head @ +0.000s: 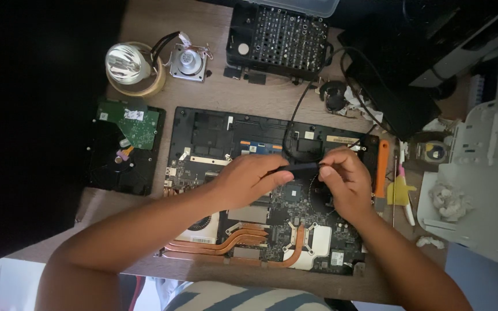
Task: Repairing a laptop by connecting internal components and securing them with screws
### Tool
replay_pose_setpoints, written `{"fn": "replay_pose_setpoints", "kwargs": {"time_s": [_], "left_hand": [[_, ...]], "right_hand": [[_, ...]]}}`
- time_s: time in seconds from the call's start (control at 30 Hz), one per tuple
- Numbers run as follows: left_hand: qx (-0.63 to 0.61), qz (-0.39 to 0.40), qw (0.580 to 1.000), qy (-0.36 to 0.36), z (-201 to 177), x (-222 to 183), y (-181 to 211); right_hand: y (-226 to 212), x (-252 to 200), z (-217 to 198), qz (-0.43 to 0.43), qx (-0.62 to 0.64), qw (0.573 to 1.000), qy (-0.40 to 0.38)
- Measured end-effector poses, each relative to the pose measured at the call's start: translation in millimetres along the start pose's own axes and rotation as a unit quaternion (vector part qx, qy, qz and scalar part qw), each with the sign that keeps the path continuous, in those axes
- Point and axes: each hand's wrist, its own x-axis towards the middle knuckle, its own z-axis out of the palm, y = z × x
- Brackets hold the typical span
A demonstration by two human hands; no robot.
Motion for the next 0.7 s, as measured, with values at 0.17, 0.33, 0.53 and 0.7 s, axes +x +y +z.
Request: {"fn": "replay_pose_setpoints", "kwargs": {"time_s": [0.17, 0.33, 0.53, 0.7], "left_hand": [[-0.017, -0.02, 1.0, 0.008, -3.4, -1.3, 5.0], [-0.018, -0.021, 0.999, 0.015, -2.6, -0.8, 4.1], [-0.02, -0.015, 1.0, 0.011, -6.3, -1.6, 9.3], [-0.018, -0.029, 0.999, -0.01, -5.5, 0.7, 5.0]], "right_hand": [[-3.2, 2.3, 2.4, 0.009, -0.001, 1.0, 0.004], [-3.3, 2.6, 3.0, 0.017, 0.003, 1.0, 0.02], [-3.4, 2.0, 2.7, 0.008, -0.036, 0.999, 0.03], [0.0, 3.3, 2.9, -0.009, -0.06, 0.998, 0.016]]}}
